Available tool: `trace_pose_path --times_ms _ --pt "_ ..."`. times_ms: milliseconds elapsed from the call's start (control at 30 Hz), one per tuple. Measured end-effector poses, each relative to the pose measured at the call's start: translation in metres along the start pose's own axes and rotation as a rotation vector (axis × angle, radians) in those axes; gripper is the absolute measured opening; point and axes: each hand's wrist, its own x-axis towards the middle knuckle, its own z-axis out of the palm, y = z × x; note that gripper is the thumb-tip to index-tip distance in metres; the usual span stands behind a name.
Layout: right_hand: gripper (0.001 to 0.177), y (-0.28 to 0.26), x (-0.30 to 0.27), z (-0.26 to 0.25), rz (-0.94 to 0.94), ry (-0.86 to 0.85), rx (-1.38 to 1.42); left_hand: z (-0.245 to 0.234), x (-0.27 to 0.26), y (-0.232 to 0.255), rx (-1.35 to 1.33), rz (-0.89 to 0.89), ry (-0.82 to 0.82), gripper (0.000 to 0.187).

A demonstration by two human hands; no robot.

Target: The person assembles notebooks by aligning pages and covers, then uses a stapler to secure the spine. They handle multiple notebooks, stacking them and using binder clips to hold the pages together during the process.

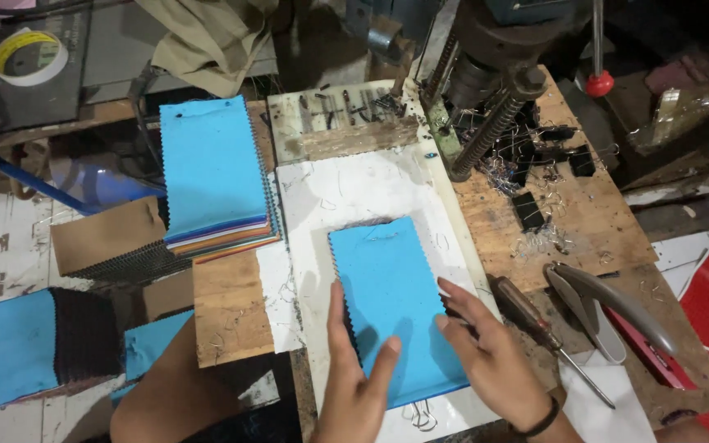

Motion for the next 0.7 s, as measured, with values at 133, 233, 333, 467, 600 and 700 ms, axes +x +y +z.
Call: trace_pose_path --times_ms 133,233,333,467,600,700 --pt "0.064 -0.017 0.018 0.001 -0.056 -0.003 0.029 -0.010 0.030 -0.002 -0.024 0.214 0.092 0.096" --pt "0.064 -0.022 0.037 0.006 -0.038 -0.011 0.084 -0.006 0.042 0.004 0.024 0.294 0.117 0.090" --pt "0.065 -0.018 0.044 0.010 -0.043 -0.035 0.083 -0.005 0.042 0.010 0.080 0.270 0.072 0.088" --pt "0.065 -0.019 0.042 0.011 -0.077 -0.008 0.030 -0.014 0.041 0.023 0.199 0.095 -0.025 0.092" --pt "0.066 -0.014 0.042 0.014 -0.080 0.001 0.011 -0.018 0.042 0.026 0.240 0.071 -0.111 0.093" --pt "0.066 -0.009 0.043 0.017 -0.151 0.029 -0.038 -0.013 0.048 0.006 0.089 0.229 -0.004 0.092"
